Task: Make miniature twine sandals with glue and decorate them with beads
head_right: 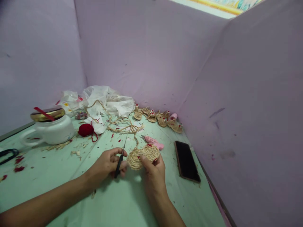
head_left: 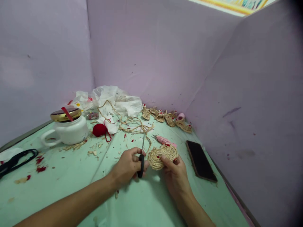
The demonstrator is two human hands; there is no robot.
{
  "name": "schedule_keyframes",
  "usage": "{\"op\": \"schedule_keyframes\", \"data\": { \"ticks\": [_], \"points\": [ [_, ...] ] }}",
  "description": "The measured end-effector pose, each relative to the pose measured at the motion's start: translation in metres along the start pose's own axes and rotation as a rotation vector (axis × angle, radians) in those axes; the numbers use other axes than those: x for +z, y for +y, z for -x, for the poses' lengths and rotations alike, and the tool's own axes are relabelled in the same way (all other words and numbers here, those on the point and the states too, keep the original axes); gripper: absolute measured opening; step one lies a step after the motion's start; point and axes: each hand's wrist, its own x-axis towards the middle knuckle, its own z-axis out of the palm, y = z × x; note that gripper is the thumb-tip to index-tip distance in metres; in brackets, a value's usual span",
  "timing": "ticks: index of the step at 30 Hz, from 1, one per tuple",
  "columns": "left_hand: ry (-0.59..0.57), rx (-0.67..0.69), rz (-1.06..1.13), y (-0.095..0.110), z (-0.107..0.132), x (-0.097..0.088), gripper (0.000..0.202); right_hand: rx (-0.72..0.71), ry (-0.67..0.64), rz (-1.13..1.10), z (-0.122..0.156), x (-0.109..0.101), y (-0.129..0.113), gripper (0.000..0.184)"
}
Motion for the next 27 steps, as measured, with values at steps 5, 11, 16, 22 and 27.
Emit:
{"op": "schedule_keyframes", "data": {
  "ticks": [5,11,16,22,27],
  "points": [
    [0.086,0.266,-0.858,0.018,0.015,-0.016,0.018,-0.098,0.194,0.021,-0.005,-0.006,-0.007,0.048],
    [0.068,0.39,-1.092,0.016,0.02,-0.014,0.032,-0.151,0.046,0.108,0.0,-0.007,-0.006,0.054],
    [0.039,0.37,-1.156,0.014,0.019,-0.011,0.037,-0.123,-0.056,0.158,0.004,-0.007,-0.003,0.053],
    [0.072,0.338,-1.218,0.015,0.02,-0.012,0.039,-0.169,-0.027,0.243,0.002,-0.009,-0.003,0.048],
    [-0.005,0.323,-1.175,0.016,0.019,-0.012,0.033,-0.163,-0.054,0.23,0.002,-0.01,-0.002,0.05]
  ]
}}
